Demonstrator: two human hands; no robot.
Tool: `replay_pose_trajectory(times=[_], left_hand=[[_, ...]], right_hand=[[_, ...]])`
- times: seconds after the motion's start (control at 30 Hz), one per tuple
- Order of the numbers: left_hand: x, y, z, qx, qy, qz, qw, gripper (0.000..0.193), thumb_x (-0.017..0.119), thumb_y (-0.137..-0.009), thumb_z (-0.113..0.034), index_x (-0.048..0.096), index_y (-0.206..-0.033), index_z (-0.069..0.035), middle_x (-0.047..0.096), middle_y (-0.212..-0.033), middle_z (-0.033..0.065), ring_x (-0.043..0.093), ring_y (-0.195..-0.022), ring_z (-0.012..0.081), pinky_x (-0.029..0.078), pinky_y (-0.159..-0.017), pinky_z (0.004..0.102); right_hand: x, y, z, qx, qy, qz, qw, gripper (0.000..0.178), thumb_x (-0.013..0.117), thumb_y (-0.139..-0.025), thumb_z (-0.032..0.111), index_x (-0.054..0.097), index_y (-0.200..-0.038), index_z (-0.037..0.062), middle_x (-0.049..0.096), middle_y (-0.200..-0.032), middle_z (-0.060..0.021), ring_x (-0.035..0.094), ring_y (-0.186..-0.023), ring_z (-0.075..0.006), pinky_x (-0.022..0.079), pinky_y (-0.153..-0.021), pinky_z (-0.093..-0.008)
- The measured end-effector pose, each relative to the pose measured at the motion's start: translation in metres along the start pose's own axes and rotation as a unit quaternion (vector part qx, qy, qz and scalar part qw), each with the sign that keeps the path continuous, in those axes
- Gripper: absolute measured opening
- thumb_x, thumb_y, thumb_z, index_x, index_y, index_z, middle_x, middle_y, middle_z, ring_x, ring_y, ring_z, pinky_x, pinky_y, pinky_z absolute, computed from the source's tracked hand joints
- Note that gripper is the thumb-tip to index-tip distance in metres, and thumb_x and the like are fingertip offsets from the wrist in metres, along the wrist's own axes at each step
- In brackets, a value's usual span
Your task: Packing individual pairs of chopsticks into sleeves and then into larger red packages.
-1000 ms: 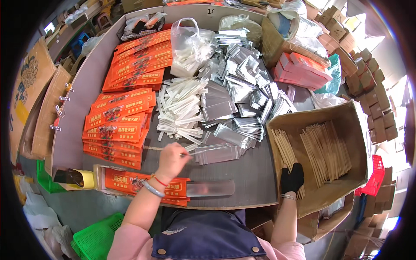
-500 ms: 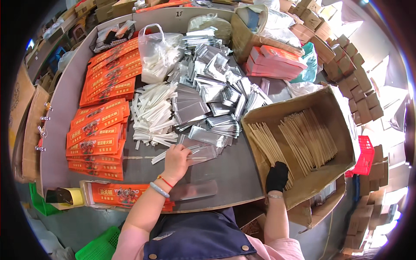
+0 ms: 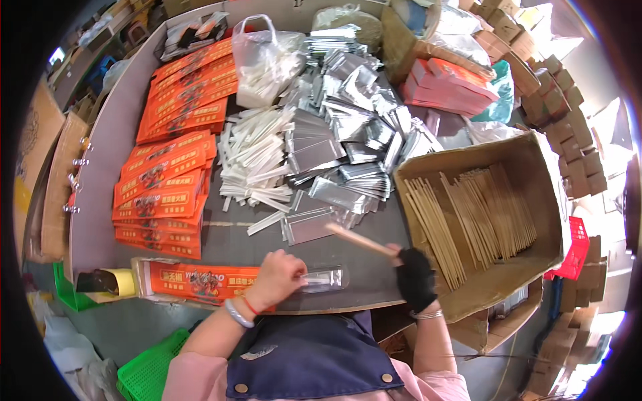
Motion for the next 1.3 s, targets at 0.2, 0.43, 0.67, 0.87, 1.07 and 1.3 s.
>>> replay_pose_trajectory(times=[0.2,0.43,0.67,0.87,1.07,1.3], left_hand=[[-0.025,0.046,0.016,-0.065,-0.029,-0.114,0.991,0.064,0.088,-0.055,-0.027,0.067,-0.113,-0.009,0.057,-0.114,0.0102,0.052,-0.106,0.0321,0.042,-0.093,0.0428],[-0.012,0.042,-0.005,-0.043,-0.09,-0.087,0.991,0.077,0.088,-0.053,-0.026,0.06,-0.121,-0.005,0.057,-0.116,0.0099,0.049,-0.109,0.0316,0.04,-0.097,0.0443],[0.003,0.029,0.0,-0.016,-0.096,-0.103,0.99,0.069,0.083,-0.059,-0.018,0.058,-0.121,-0.003,0.057,-0.112,0.0088,0.051,-0.105,0.0294,0.043,-0.092,0.042],[-0.001,0.02,-0.006,0.064,-0.145,0.084,0.984,0.033,0.073,-0.065,-0.014,0.067,-0.097,-0.014,0.057,-0.105,0.0109,0.052,-0.097,0.0311,0.045,-0.083,0.043],[-0.139,-0.004,0.018,0.062,-0.162,-0.041,0.984,0.014,0.066,-0.066,-0.005,0.062,-0.08,-0.007,0.055,-0.104,0.0138,0.053,-0.098,0.034,0.047,-0.082,0.0443],[-0.013,0.069,0.049,-0.213,-0.086,-0.19,0.955,0.098,0.084,-0.063,-0.05,0.043,-0.139,-0.003,0.033,-0.145,0.0245,0.026,-0.135,0.0485,0.017,-0.111,0.0627]], right_hand=[[0.061,0.019,0.027,-0.096,0.104,0.216,0.966,0.027,0.066,-0.085,0.021,0.068,-0.112,0.0163,0.059,-0.078,-0.0122,0.058,-0.072,-0.0321,0.046,-0.063,-0.0435],[0.114,0.007,0.064,-0.171,-0.114,0.034,0.978,0.012,0.071,-0.08,0.014,0.07,-0.091,0.0092,0.065,-0.076,-0.0132,0.063,-0.075,-0.0318,0.051,-0.067,-0.0407],[0.141,0.012,0.078,-0.01,-0.247,0.088,0.965,0.027,0.066,-0.079,0.008,0.057,-0.104,0.0017,0.059,-0.101,-0.0189,0.059,-0.093,-0.038,0.049,-0.081,-0.0434],[0.093,-0.005,0.1,-0.123,-0.025,0.074,0.989,0.069,0.082,-0.065,0.038,0.054,-0.121,0.0099,0.056,-0.11,-0.0106,0.053,-0.107,-0.0304,0.042,-0.089,-0.0459],[0.043,-0.012,0.058,-0.028,0.026,0.027,0.999,0.063,0.083,-0.061,0.042,0.06,-0.112,0.0131,0.06,-0.101,-0.0064,0.057,-0.1,-0.0271,0.035,-0.092,-0.0448],[0.045,-0.003,0.076,-0.075,0.096,0.073,0.99,0.066,0.084,-0.06,0.04,0.059,-0.115,0.0124,0.06,-0.104,-0.0062,0.056,-0.099,-0.0268,0.032,-0.095,-0.0457]])
Point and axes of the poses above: each hand's wrist, its own y-axis away from the middle knuckle, its own x-axis out of the palm, z = x × y, the point moved 6 cm from there along -y, towards the middle knuckle
